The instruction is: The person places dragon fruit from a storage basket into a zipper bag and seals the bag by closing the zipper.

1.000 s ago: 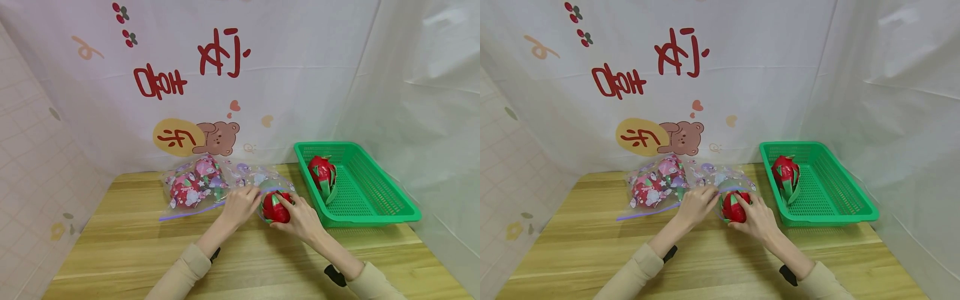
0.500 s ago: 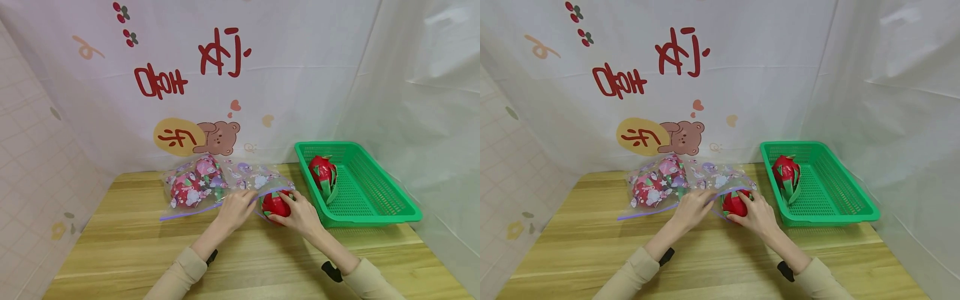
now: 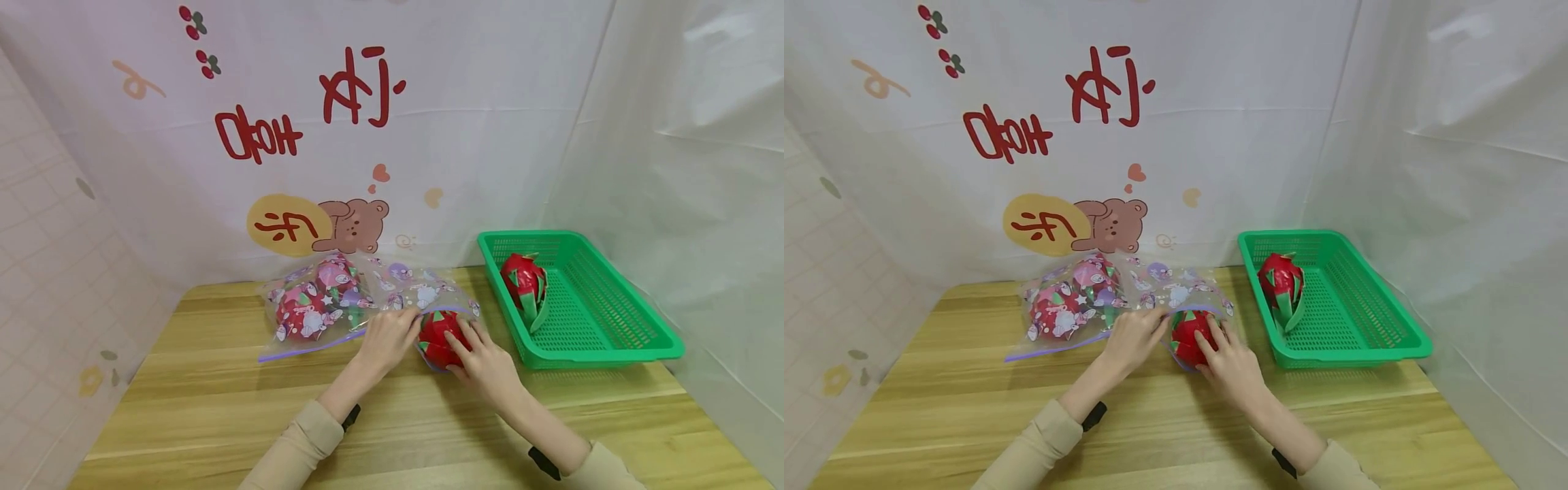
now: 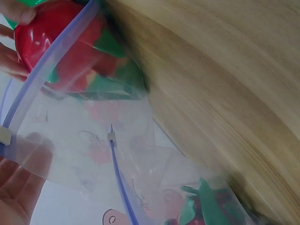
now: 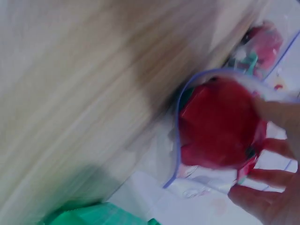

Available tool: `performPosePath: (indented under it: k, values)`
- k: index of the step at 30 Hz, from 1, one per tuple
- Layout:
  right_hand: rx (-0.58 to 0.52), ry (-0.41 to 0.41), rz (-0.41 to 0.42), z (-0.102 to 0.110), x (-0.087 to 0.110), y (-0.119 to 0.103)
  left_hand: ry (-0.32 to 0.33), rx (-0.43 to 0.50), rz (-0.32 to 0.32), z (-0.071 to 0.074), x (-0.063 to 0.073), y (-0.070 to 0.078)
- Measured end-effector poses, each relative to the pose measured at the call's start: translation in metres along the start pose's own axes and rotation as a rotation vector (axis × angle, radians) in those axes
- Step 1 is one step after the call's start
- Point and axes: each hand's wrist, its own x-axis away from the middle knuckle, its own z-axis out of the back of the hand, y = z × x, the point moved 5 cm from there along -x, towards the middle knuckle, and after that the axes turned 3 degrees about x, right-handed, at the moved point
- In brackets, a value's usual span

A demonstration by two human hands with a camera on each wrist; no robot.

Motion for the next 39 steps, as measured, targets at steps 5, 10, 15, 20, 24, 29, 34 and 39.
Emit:
performPosePath:
  k: [5,10,15,20,24,29,34,39]
  values:
    - [0.108,-0.016,0.116,0.003,0.006,-0.016,0.006,-0.006,-0.008,0.001,-0.002,0.0]
    - [0.184,-0.06,0.194,0.001,0.004,-0.027,0.017,-0.015,-0.017,0.002,-0.003,0.001]
    - [0.213,-0.071,0.176,-0.003,-0.001,-0.027,0.02,-0.028,-0.02,0.002,-0.003,0.0]
    - [0.238,-0.063,0.126,-0.009,-0.003,-0.021,0.029,-0.025,-0.017,0.004,-0.005,0.0]
    - [0.223,-0.064,0.119,-0.015,-0.005,-0.015,0.025,-0.042,-0.02,0.005,-0.008,0.001]
    - [0.185,-0.067,0.103,-0.022,-0.008,-0.006,0.026,-0.056,-0.011,0.005,-0.013,0.002]
    - [0.146,-0.023,0.114,-0.024,-0.006,-0.004,0.018,-0.067,0.01,0.004,-0.02,0.003]
    - [0.108,0.051,0.157,-0.022,-0.005,-0.009,0.016,-0.061,0.031,0.004,-0.025,0.0]
